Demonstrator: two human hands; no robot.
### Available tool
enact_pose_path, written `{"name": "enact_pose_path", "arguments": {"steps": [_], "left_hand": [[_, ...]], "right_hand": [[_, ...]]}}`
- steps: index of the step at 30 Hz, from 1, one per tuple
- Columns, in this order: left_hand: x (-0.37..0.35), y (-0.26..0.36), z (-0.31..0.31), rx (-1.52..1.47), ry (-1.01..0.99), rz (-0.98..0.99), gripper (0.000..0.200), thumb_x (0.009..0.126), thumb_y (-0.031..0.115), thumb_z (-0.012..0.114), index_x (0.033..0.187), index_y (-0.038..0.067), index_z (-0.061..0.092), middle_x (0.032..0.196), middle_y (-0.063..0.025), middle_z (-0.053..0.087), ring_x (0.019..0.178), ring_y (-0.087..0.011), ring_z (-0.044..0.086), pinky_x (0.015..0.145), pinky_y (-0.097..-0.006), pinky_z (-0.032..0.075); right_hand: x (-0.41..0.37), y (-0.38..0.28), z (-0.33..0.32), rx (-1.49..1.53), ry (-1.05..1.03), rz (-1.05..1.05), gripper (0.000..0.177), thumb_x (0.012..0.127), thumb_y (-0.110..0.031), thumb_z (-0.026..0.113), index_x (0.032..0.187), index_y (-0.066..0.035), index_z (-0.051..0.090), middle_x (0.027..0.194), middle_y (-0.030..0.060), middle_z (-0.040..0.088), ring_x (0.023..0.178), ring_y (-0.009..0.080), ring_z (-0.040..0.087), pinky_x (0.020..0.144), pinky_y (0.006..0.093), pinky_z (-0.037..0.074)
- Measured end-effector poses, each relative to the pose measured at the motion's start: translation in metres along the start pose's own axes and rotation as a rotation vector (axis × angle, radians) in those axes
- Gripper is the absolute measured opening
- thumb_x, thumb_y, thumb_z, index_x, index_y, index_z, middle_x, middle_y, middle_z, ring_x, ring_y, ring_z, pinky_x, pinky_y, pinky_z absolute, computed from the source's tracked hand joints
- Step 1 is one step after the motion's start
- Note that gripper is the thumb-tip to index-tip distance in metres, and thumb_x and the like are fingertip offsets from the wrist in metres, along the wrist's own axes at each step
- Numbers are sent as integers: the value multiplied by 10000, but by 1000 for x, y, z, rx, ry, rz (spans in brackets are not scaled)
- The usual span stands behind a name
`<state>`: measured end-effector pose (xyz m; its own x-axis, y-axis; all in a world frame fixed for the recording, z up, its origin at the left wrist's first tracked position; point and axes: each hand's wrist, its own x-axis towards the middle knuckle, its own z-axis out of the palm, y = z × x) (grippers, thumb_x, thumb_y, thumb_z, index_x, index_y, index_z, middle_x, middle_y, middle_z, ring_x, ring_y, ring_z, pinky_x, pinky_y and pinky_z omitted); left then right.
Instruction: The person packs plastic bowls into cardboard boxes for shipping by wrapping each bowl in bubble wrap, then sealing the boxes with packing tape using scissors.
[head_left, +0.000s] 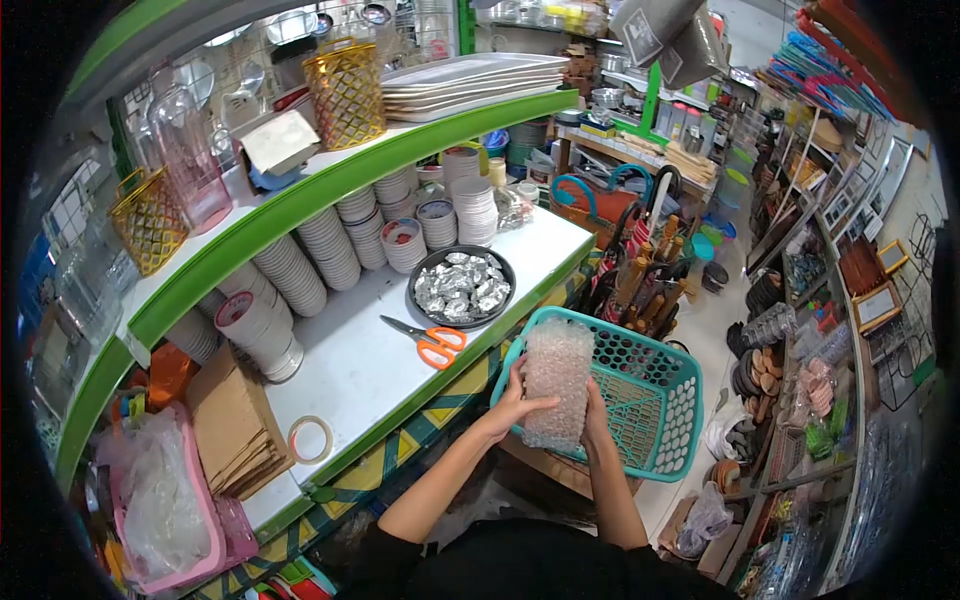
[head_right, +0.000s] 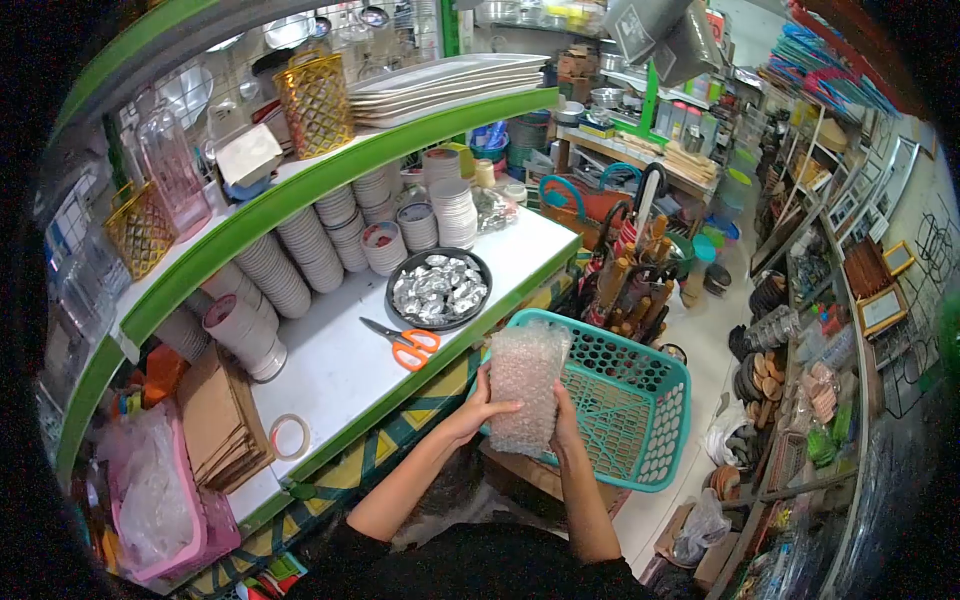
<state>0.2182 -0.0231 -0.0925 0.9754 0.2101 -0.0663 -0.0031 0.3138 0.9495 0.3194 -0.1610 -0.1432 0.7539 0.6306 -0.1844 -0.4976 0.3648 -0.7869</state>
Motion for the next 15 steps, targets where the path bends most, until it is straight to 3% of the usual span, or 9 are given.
{"name": "enact_pose_path", "arguments": {"steps": [1, 5, 9, 12, 13, 15], "left_hand": [[2, 1, 4, -10, 16, -4, 1153, 652, 293, 831, 1428, 72, 7, 1413, -180, 245, 1340, -297, 262, 1080, -391, 271], [24, -13, 5, 42, -10, -16, 1183, 607, 301, 854, 1433, 23, 55, 1410, -173, 273, 1315, -295, 307, 1069, -384, 297], [42, -21, 13, 57, -74, -50, 1192, 628, 305, 845, 1443, 24, 21, 1406, -173, 293, 1297, -299, 338, 1059, -374, 315], [56, -29, 21, -98, -154, -168, 957, 738, 320, 771, 1419, -4, 182, 1358, -161, 392, 1242, -263, 421, 1019, -364, 373], [60, -33, 25, -149, -102, -218, 831, 767, 343, 742, 1375, -13, 302, 1290, -147, 474, 1179, -236, 486, 980, -350, 412], [65, -34, 35, -88, -109, -221, 799, 774, 355, 734, 1359, -12, 333, 1270, -144, 495, 1152, -228, 506, 966, -341, 422]], "right_hand": [[-2, -3, -1, 4, 7, -9, 530, 939, -436, 419, 1298, -48, 464, 1210, 143, 569, 1072, 265, 566, 927, 385, 450], [-3, -11, -11, -8, 46, -6, 613, 906, -452, 489, 1336, -24, 407, 1280, 160, 509, 1132, 285, 525, 954, 396, 426], [6, -15, -41, 18, 33, 23, 608, 899, -443, 520, 1323, -18, 425, 1290, 166, 505, 1130, 290, 528, 954, 395, 426], [7, -21, -61, 17, 34, 76, 559, 924, -438, 482, 1313, -38, 444, 1235, 151, 551, 1096, 282, 557, 931, 401, 459], [7, -23, -66, 19, 44, 70, 559, 924, -438, 482, 1313, -38, 444, 1235, 151, 551, 1096, 282, 557, 931, 401, 459], [6, -32, -67, 9, 61, 59, 551, 939, -439, 460, 1311, -33, 438, 1238, 154, 547, 1096, 281, 557, 926, 407, 466]]}}
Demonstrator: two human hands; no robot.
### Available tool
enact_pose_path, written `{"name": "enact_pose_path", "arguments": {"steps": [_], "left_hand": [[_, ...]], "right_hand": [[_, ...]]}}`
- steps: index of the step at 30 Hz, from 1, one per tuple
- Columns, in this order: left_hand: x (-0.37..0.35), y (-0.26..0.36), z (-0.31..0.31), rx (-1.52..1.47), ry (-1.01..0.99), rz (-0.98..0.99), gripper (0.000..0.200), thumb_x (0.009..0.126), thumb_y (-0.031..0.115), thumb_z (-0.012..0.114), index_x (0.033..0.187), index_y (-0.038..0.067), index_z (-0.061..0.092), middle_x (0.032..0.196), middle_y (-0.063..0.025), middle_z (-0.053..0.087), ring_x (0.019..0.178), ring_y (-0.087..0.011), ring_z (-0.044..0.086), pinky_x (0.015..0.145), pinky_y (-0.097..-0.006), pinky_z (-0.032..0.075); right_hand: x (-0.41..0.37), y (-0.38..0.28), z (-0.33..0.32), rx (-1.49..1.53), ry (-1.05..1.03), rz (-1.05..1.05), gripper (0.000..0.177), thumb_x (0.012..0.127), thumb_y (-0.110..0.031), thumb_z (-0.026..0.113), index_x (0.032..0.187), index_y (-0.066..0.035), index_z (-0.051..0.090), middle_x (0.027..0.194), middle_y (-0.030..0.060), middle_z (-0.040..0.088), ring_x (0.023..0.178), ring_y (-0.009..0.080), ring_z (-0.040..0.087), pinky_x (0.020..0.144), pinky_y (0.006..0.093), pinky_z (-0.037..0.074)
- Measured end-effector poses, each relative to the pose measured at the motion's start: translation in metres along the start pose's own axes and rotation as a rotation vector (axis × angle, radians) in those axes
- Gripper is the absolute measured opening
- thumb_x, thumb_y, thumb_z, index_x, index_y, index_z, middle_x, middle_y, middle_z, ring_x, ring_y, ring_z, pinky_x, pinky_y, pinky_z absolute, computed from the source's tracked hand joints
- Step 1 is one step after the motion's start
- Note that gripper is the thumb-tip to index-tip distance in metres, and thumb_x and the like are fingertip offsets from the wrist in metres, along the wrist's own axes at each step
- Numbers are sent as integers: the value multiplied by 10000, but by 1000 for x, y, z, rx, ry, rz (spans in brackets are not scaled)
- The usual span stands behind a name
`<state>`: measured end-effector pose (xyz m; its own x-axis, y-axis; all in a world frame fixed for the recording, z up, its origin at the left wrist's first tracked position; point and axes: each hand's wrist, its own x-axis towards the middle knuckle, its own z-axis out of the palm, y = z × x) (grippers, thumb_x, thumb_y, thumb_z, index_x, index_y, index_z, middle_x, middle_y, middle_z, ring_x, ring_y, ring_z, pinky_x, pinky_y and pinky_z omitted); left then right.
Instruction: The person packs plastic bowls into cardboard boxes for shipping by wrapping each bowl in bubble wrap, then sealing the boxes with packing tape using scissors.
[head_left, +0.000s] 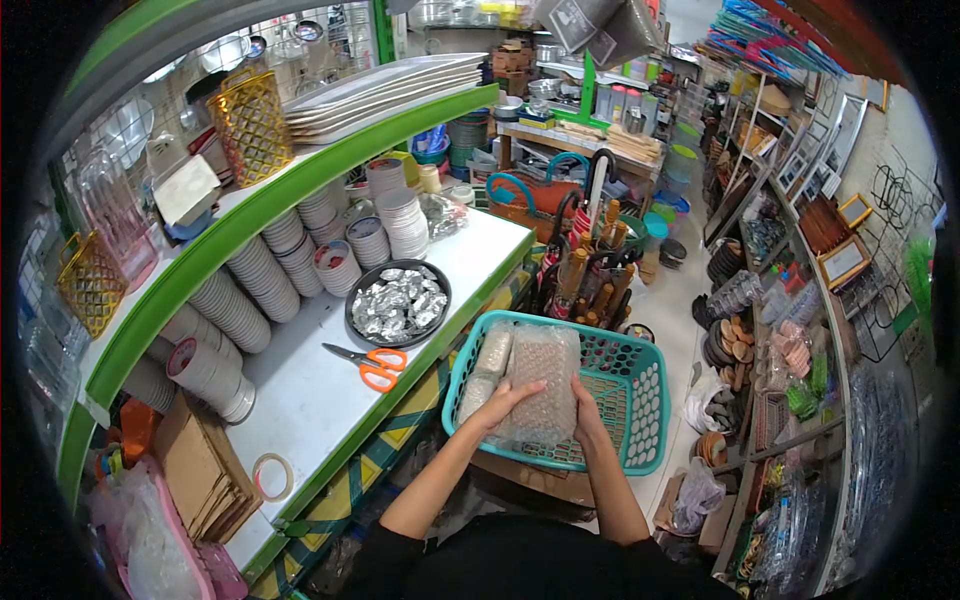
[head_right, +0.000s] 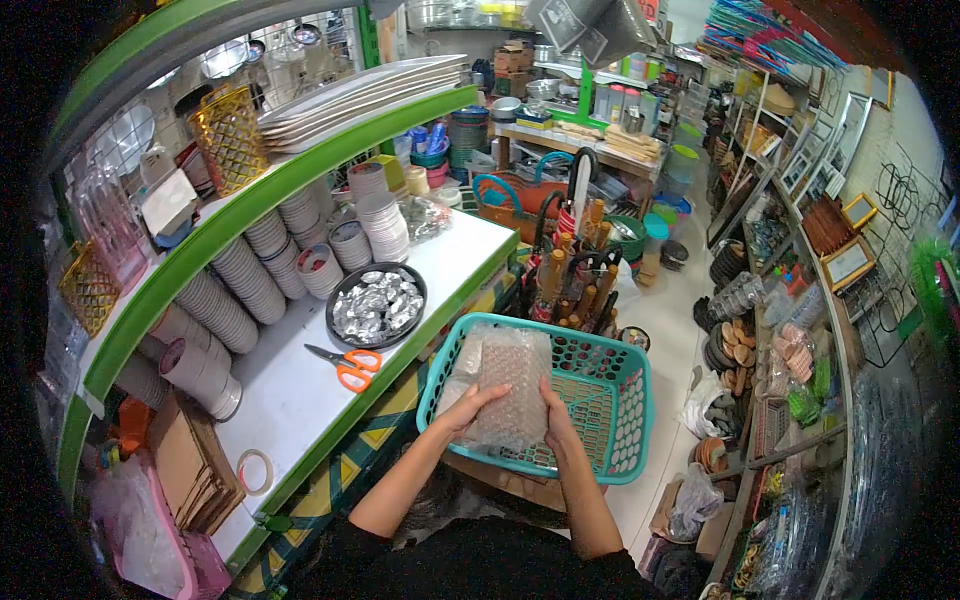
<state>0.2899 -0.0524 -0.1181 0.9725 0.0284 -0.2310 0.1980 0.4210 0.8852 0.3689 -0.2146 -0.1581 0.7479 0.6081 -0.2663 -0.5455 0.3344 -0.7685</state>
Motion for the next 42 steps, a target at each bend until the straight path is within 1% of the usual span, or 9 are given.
{"name": "enact_pose_path", "arguments": {"steps": [9, 11, 15, 18, 28, 33, 36, 40, 42], "left_hand": [[62, -39, -2, 394, -3, 223, 557, 904, 392, 567, 1272, -14, 464, 1288, -163, 477, 1155, -252, 503, 924, -346, 432], [61, -43, -2, 991, 402, 413, 491, 919, 369, 532, 1247, 4, 499, 1251, -170, 499, 1198, -317, 448, 991, -378, 367], [65, -55, -13, 1250, 428, 566, 439, 924, 327, 495, 1241, 24, 505, 1247, -164, 495, 1226, -354, 398, 1036, -413, 306], [72, -75, -23, 1245, 387, 540, 466, 922, 364, 479, 1241, 26, 517, 1300, -159, 483, 1275, -380, 351, 1050, -495, 269], [62, -75, -18, 1382, 292, 537, 607, 870, 461, 539, 1315, 56, 457, 1385, -152, 405, 1329, -388, 276, 1084, -504, 214], [51, -73, -5, 1760, 171, 417, 754, 765, 419, 674, 1399, 152, 364, 1464, -122, 296, 1352, -458, 173, 1061, -611, 190], [58, -87, -10, 1736, 224, 472, 793, 718, 333, 728, 1406, 202, 356, 1477, -112, 285, 1365, -447, 152, 1067, -627, 151], [63, -93, -14, 1798, 258, 460, 724, 766, 290, 681, 1410, 224, 357, 1475, -86, 287, 1362, -435, 174, 1062, -609, 198], [66, -97, -16, 1834, 320, 484, 653, 788, 226, 639, 1393, 246, 394, 1459, -63, 326, 1357, -413, 205, 1057, -594, 219]], "right_hand": [[25, -12, -38, 104, 75, -7, 586, 926, -433, 499, 1320, -8, 412, 1258, 162, 531, 1109, 299, 547, 921, 431, 462], [33, -18, -46, 108, 114, 20, 548, 941, -410, 473, 1311, -10, 422, 1236, 155, 547, 1099, 291, 556, 924, 430, 466], [43, -25, -54, 68, 167, 59, 484, 960, -367, 434, 1288, -11, 443, 1224, 157, 557, 1095, 292, 562, 931, 443, 464], [59, -17, -71, 89, 137, 160, 499, 947, -370, 460, 1317, -39, 418, 1276, 145, 522, 1157, 322, 512, 981, 487, 403], [95, 21, -94, 113, 161, 270, 420, 936, -262, 419, 1290, -37, 442, 1274, 149, 518, 1177, 332, 491, 1025, 509, 356], [127, 55, -117, 165, 124, 258, 384, 930, -222, 378, 1231, -18, 500, 1200, 159, 566, 1094, 314, 562, 960, 479, 444], [124, 53, -107, 115, 156, 243, 384, 933, -219, 367, 1229, -15, 501, 1166, 160, 587, 1035, 296, 600, 927, 457, 477], [138, 69, -121, 141, 193, 158, 354, 940, -244, 404, 1153, -14, 568, 1077, 163, 632, 945, 288, 637, 829, 421, 514], [145, 74, -132, -381, 396, 68, 344, 935, -304, 475, 1023, -11, 632, 930, 135, 665, 786, 262, 654, 690, 370, 514]]}}
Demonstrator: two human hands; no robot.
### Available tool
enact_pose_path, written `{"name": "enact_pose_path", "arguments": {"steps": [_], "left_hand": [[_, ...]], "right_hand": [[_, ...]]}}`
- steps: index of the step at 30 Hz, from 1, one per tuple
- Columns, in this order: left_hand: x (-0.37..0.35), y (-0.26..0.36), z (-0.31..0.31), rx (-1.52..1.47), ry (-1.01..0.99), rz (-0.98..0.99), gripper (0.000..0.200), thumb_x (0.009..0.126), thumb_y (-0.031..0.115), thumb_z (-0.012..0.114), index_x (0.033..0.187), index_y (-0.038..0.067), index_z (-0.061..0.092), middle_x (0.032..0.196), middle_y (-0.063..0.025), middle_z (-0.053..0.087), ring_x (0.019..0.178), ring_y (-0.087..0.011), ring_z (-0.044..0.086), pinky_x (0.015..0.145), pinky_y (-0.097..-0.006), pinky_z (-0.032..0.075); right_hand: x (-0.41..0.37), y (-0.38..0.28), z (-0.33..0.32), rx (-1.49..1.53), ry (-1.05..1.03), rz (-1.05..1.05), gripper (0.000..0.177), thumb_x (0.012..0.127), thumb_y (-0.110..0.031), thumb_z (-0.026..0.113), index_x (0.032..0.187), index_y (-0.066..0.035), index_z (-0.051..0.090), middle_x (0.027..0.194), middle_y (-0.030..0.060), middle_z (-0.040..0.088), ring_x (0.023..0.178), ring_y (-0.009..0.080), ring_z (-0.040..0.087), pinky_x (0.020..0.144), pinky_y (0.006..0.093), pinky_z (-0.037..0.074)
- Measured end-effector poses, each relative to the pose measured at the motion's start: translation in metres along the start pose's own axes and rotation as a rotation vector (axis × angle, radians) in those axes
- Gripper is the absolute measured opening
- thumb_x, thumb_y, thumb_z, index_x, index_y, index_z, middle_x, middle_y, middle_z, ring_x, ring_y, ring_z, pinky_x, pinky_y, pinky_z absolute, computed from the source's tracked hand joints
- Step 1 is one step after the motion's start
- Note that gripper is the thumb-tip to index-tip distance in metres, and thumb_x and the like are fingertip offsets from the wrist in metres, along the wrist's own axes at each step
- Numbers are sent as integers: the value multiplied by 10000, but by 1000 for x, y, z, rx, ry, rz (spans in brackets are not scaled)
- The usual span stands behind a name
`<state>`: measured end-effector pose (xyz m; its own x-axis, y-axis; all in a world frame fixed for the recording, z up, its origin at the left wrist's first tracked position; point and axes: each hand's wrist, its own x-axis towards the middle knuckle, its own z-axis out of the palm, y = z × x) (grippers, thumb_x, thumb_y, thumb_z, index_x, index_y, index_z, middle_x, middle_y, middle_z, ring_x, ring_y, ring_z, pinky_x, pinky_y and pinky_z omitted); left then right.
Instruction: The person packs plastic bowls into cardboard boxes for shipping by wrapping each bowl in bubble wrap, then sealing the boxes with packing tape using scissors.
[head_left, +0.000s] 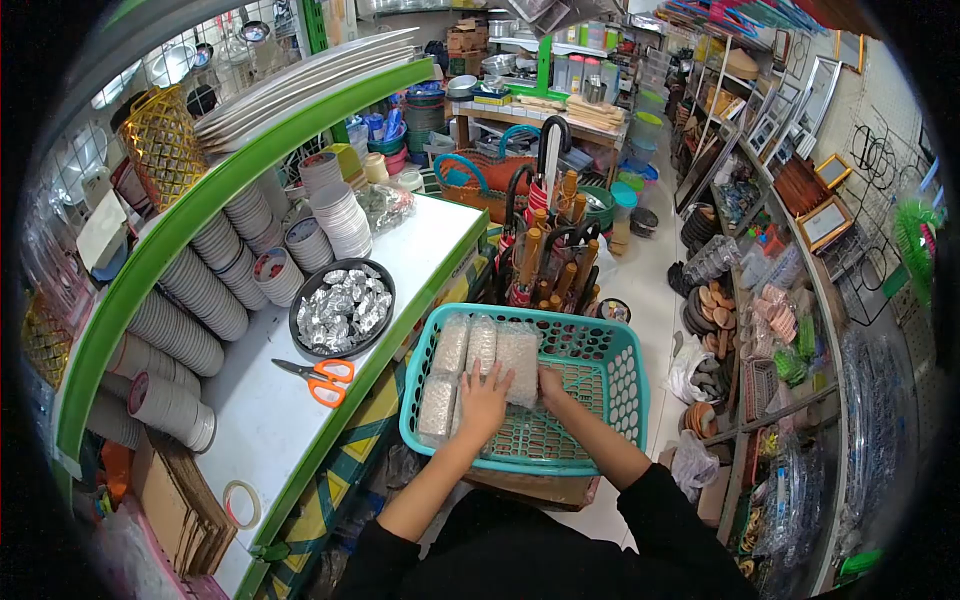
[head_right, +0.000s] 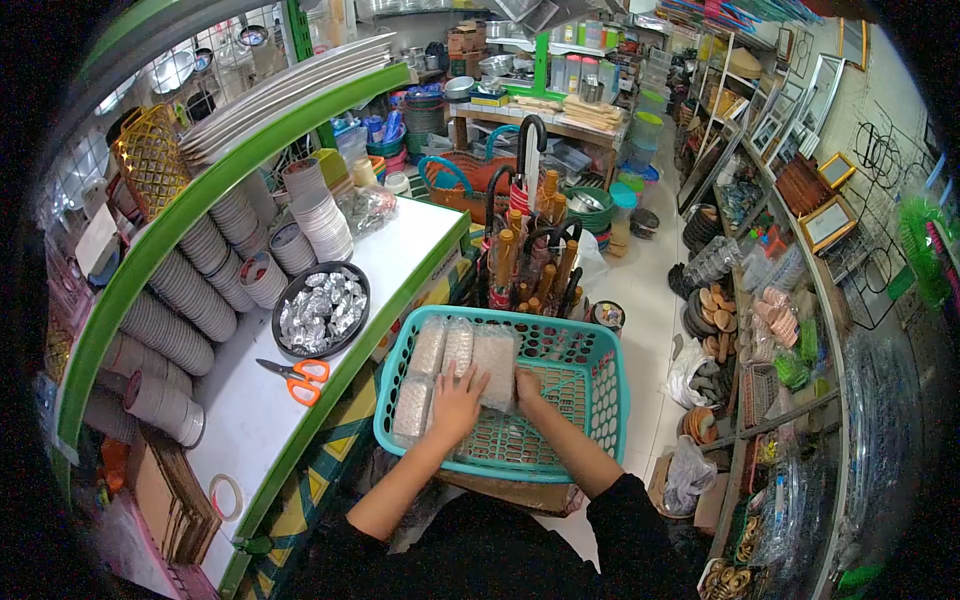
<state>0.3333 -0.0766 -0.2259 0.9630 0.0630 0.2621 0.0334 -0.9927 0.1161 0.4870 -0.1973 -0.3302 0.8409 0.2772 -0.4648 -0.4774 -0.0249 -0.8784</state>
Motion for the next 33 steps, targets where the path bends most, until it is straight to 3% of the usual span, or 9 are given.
{"name": "enact_pose_path", "arguments": {"steps": [1, 3, 6, 9, 15, 25, 27, 30, 33], "left_hand": [[1, -1, 3, 0, -1, -1, 653, 788, 226, 639, 1393, 246, 394, 1459, -63, 326, 1357, -413, 205, 1057, -594, 219], [2, 0, 7, 52, 71, -7, 605, 799, 172, 597, 1374, 258, 429, 1437, -51, 365, 1346, -394, 238, 1047, -580, 240], [3, 2, 8, 59, 56, -23, 585, 804, 142, 567, 1362, 271, 448, 1424, -51, 385, 1341, -389, 251, 1042, -575, 245], [5, 3, 5, 70, 22, -36, 591, 803, 132, 561, 1362, 283, 446, 1423, -50, 387, 1340, -395, 251, 1045, -575, 237], [5, 1, 10, 89, 62, -21, 570, 817, 163, 556, 1363, 279, 441, 1431, -55, 380, 1341, -398, 248, 1044, -578, 235], [3, 2, 9, 76, 85, 24, 692, 747, 225, 674, 1383, 273, 404, 1443, -90, 345, 1325, -418, 255, 1020, -611, 241], [3, 1, 7, 78, 57, 30, 766, 703, 265, 723, 1391, 279, 387, 1449, -93, 334, 1328, -422, 244, 1019, -613, 244], [2, 2, 4, 62, 21, 24, 813, 672, 290, 750, 1396, 278, 378, 1451, -90, 330, 1328, -426, 238, 1015, -612, 248], [2, 2, 1, 63, -11, 17, 830, 666, 310, 754, 1400, 274, 369, 1446, -90, 334, 1335, -427, 223, 1025, -613, 233]], "right_hand": [[6, 3, -3, 0, 0, 1, 344, 935, -304, 475, 1023, -11, 632, 930, 135, 665, 786, 262, 654, 690, 370, 514], [8, 0, -6, -390, 137, -269, 351, 924, -330, 490, 881, -13, 633, 719, 73, 628, 533, 208, 586, 514, 307, 478], [-10, -21, -6, -59, 2, -122, 493, 868, -486, 566, 919, -1, 638, 758, 80, 629, 661, 196, 616, 584, 351, 487], [-35, -51, -5, 6, -124, 18, 607, 829, -567, 581, 963, 24, 622, 804, 105, 635, 705, 217, 630, 617, 359, 512], [-44, -62, -11, -167, -207, -7, 755, 786, -637, 592, 1050, 71, 591, 929, 161, 635, 758, 255, 649, 672, 365, 547], [-25, -51, -17, -159, -177, -36, 761, 780, -655, 582, 989, 77, 607, 852, 167, 650, 724, 279, 659, 647, 366, 549], [-17, -46, -13, -538, 49, -236, 728, 792, -651, 559, 924, 63, 610, 844, 205, 647, 751, 323, 653, 675, 403, 526], [-36, -61, -9, -891, 107, -389, 671, 822, -613, 527, 901, 49, 604, 868, 238, 644, 809, 374, 637, 724, 439, 498], [-43, -68, 6, -917, 146, -427, 599, 842, -526, 546, 864, 67, 629, 859, 250, 638, 799, 388, 637, 749, 432, 498]]}}
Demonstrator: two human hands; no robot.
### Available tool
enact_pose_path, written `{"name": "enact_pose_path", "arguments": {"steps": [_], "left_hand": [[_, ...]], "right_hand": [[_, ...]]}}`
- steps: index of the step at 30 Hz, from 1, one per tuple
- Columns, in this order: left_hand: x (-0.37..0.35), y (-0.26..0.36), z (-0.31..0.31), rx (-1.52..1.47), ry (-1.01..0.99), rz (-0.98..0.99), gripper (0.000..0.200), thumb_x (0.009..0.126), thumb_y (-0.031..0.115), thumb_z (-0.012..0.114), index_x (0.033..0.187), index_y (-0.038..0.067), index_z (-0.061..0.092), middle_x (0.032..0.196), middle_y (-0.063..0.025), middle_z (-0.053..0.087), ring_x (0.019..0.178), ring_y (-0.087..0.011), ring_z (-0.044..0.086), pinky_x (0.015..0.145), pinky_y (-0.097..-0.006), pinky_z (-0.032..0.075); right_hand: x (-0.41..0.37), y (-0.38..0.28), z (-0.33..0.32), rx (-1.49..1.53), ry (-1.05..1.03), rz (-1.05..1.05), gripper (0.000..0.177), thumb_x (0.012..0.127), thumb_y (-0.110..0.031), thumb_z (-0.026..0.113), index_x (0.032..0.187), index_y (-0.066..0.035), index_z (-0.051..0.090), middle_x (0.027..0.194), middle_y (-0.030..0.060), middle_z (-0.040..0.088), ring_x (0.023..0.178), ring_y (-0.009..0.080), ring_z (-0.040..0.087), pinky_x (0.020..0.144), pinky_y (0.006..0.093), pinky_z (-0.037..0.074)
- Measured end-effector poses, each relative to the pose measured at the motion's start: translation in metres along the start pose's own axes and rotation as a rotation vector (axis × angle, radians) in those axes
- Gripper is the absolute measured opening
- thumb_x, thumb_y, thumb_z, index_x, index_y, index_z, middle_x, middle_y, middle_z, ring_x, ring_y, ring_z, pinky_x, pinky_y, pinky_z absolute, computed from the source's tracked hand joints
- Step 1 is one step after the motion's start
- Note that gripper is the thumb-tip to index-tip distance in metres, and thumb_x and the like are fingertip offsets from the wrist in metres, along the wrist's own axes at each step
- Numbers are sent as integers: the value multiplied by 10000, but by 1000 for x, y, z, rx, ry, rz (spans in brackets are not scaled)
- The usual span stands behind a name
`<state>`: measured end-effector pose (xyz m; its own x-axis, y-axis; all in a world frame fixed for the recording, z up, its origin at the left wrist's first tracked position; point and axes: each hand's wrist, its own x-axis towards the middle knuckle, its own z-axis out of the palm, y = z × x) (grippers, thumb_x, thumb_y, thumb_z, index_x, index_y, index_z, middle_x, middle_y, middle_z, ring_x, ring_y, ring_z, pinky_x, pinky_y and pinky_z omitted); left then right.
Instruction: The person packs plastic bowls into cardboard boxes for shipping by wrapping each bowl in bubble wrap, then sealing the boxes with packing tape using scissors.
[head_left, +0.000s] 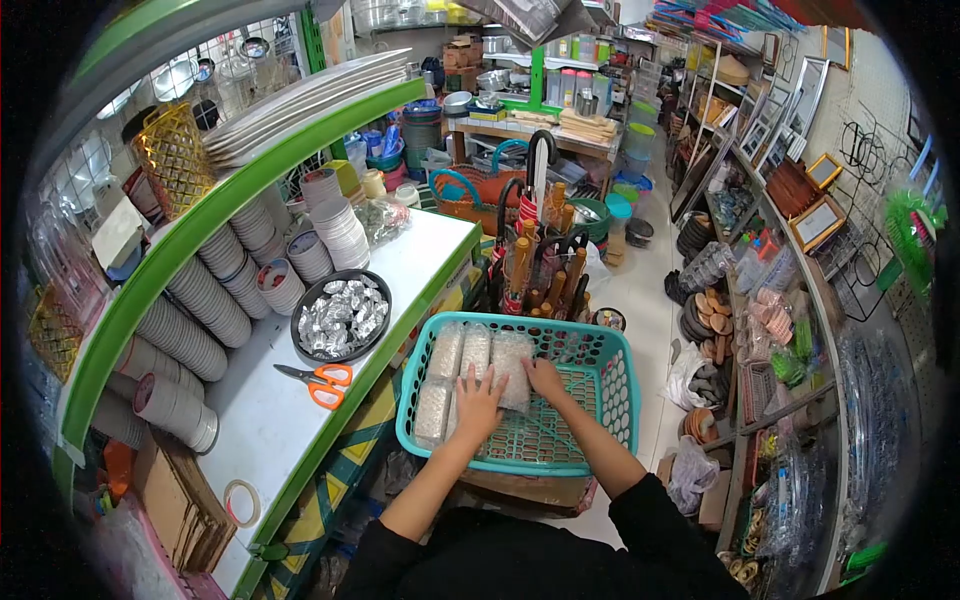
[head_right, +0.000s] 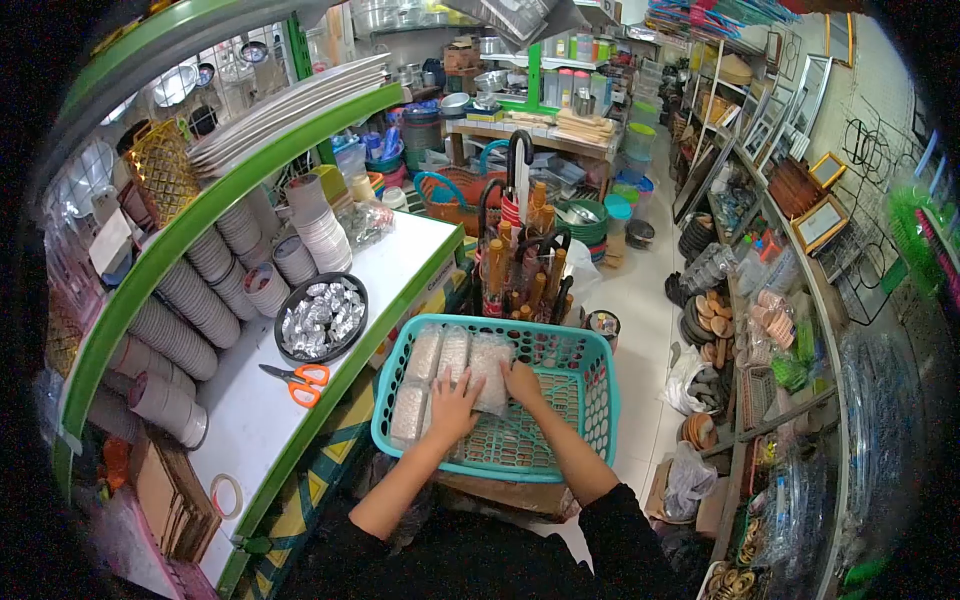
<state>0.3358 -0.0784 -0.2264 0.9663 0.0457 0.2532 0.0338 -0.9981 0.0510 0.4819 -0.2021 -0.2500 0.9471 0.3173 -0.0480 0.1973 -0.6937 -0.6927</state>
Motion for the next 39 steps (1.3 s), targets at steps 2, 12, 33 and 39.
{"name": "enact_pose_path", "arguments": {"steps": [2, 12, 33, 39], "left_hand": [[1, -1, -1, -33, -26, 0, 789, 688, 322, 740, 1389, 254, 386, 1459, -92, 313, 1349, -430, 194, 1032, -633, 208], [3, -22, -43, -575, 32, -16, 458, 742, 236, 658, 1141, 40, 551, 1113, -171, 595, 1068, -351, 538, 943, -499, 386], [-199, -125, -217, -629, 441, -604, 333, 772, 131, 634, 1074, -5, 602, 1050, -209, 622, 987, -366, 589, 844, -410, 466], [-254, -136, -241, -567, 579, -748, 298, 804, 140, 629, 1064, -3, 599, 1043, -186, 624, 955, -361, 597, 812, -405, 470]], "right_hand": [[-4, -16, -13, -130, -98, -78, 575, 839, -499, 561, 890, 70, 626, 893, 252, 641, 820, 399, 633, 755, 438, 497], [-75, -131, -35, 260, -173, -458, 402, 836, -264, 639, 1068, 61, 597, 927, 200, 670, 832, 276, 669, 741, 347, 527], [-194, -337, 71, 610, -721, -834, 215, 864, -168, 626, 955, 26, 651, 814, 119, 679, 728, 163, 651, 679, 285, 509], [-232, -375, 99, 645, -896, -889, 228, 872, -181, 613, 960, 26, 649, 817, 122, 677, 762, 162, 648, 695, 289, 508]]}}
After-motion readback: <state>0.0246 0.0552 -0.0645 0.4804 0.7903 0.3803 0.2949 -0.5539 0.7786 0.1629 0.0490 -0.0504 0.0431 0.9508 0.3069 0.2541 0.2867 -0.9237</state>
